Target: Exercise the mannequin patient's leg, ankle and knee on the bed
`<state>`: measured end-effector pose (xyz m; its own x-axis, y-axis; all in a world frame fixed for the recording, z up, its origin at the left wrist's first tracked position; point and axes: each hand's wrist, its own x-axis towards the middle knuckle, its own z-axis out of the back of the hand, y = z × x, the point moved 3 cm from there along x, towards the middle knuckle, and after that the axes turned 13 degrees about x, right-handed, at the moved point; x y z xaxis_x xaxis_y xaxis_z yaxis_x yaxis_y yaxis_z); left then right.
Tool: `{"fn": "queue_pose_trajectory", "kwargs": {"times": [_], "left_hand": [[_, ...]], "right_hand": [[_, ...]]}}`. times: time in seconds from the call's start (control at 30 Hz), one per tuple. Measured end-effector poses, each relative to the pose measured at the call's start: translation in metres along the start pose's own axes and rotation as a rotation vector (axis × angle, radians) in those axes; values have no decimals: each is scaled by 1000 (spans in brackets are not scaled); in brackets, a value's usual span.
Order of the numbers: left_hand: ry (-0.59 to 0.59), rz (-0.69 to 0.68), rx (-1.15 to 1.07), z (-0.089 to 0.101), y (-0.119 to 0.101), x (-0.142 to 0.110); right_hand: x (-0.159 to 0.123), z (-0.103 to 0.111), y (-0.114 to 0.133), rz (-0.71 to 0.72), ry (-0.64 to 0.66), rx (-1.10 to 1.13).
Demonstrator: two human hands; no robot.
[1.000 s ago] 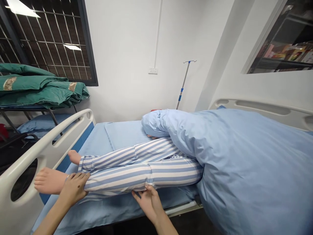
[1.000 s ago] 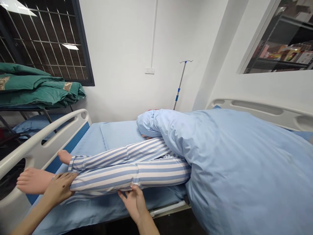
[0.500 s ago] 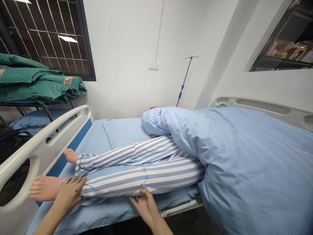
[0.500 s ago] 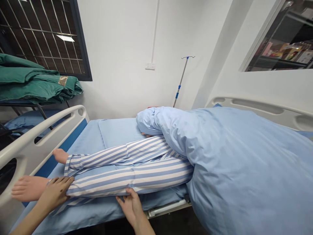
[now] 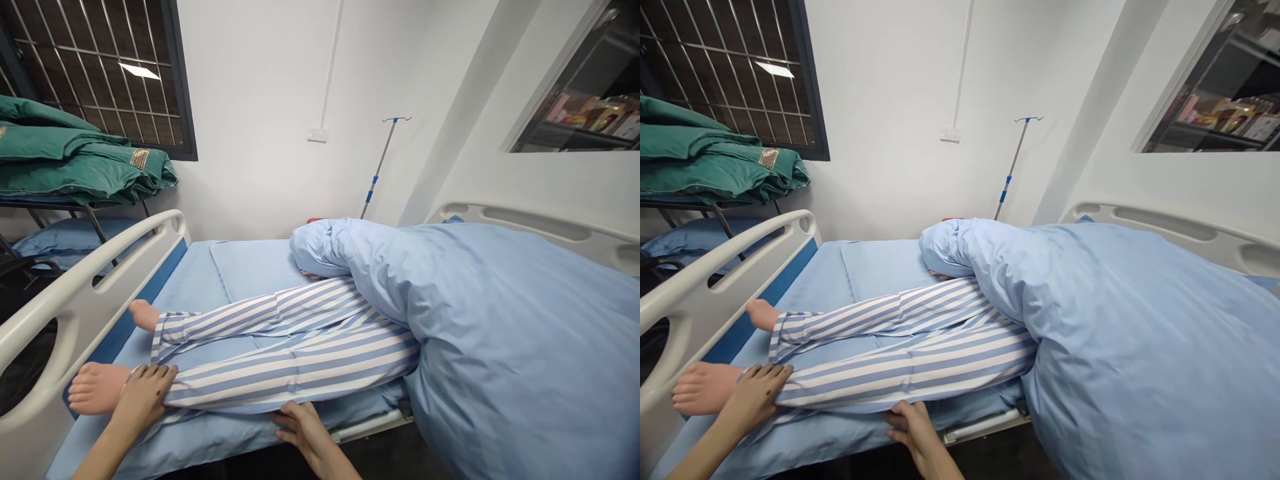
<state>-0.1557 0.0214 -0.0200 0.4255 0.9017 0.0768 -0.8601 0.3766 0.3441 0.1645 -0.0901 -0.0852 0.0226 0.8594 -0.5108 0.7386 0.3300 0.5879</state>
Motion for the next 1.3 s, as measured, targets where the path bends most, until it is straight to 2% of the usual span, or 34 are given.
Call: {"fn": "queue_pose_trajectory", "kwargs": {"times": [0.07,0.13,0.3,0.33,0.4,0.57,0.7,0.9,1.07,1.3], "left_hand": [[-6,2,22,-3,-2,-1],[-6,3,38,-4,-3,-1],[-21,8,52,-4,-4,-2],[-29,11,53,-4,-5,-2],[-45,19,57,-5,-6,-3],[-76,44,67,-4,-10,-5],[-104,68,105,-3,-12,-7],[-118,78,142,-6,-14,-7],[-118,87,149,-7,-16,-6],[-118,97,161,-5,-17,-6]], "right_hand": [[-5,8,7,17,-43,-249],[-14,9,22,153,1,-529],[-32,-25,74,911,139,-1227],[-31,-32,80,1006,144,-1328],[-21,-45,87,1107,137,-1483],[8,-53,86,1141,43,-1629],[13,-51,82,1137,23,-1624],[10,-54,79,1134,109,-1555],[6,-65,78,1139,159,-1503],[7,-77,69,1099,209,-1546]]}}
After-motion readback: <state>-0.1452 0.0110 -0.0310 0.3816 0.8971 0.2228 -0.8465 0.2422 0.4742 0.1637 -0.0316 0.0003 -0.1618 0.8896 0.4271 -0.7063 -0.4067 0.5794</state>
